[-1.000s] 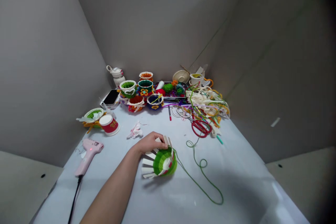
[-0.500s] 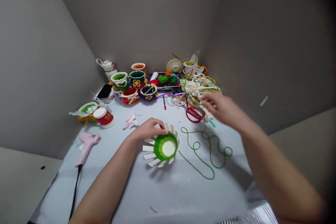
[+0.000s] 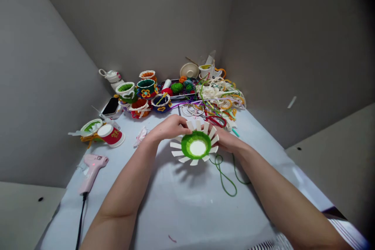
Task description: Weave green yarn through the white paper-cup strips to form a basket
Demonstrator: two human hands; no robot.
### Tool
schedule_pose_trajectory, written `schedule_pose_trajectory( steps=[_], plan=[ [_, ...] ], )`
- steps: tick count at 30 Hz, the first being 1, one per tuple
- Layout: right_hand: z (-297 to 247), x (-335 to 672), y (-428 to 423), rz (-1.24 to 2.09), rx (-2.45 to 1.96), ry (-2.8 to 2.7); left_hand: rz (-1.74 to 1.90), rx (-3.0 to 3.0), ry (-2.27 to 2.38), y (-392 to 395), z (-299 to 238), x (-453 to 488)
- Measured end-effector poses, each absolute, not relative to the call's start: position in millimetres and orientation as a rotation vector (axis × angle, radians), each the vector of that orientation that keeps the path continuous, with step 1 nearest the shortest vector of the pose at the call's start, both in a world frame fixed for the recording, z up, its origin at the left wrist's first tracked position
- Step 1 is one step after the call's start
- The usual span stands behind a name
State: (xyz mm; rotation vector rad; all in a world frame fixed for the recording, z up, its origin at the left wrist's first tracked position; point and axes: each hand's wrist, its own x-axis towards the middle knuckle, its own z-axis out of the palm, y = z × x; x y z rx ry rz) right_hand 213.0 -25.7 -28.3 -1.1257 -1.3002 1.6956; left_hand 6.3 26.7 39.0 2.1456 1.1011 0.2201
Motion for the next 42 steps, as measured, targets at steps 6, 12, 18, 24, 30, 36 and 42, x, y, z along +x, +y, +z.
schedule_pose_trajectory(
  steps=[6, 12, 18, 24, 30, 36, 42],
  plan=[
    [-33.3, 227.2, -19.5, 1.544, -1.182, -1.424, 0.19, 2.104, 1.075, 36.0, 23.8, 2.1],
    [-38.1, 224.6, -17.0, 1.306, -1.334, -1.56, 0.177, 2.113, 1.093, 41.2, 12.8, 2.4],
    [-47.3, 219.8, -14.5, 1.254, -1.359, -1.527, 0.082, 1.999, 1.152, 43.1, 5.6, 3.6],
    [-53.6, 218.5, -13.8, 1.17, -1.415, -1.579, 0.062, 1.97, 1.17, 43.6, 5.1, 4.7],
    [-51.6, 217.2, -14.5, 1.18, -1.445, -1.496, 0.041, 1.973, 1.176, 42.2, 6.6, 3.4],
    [-45.5, 212.3, -16.1, 1.206, -1.416, -1.469, 0.059, 2.038, 0.985, 60.3, 13.2, 3.3],
    [-48.7, 213.5, -15.4, 1.187, -1.385, -1.516, -0.054, 2.144, 0.865, 76.6, 12.3, 26.7]
  ],
)
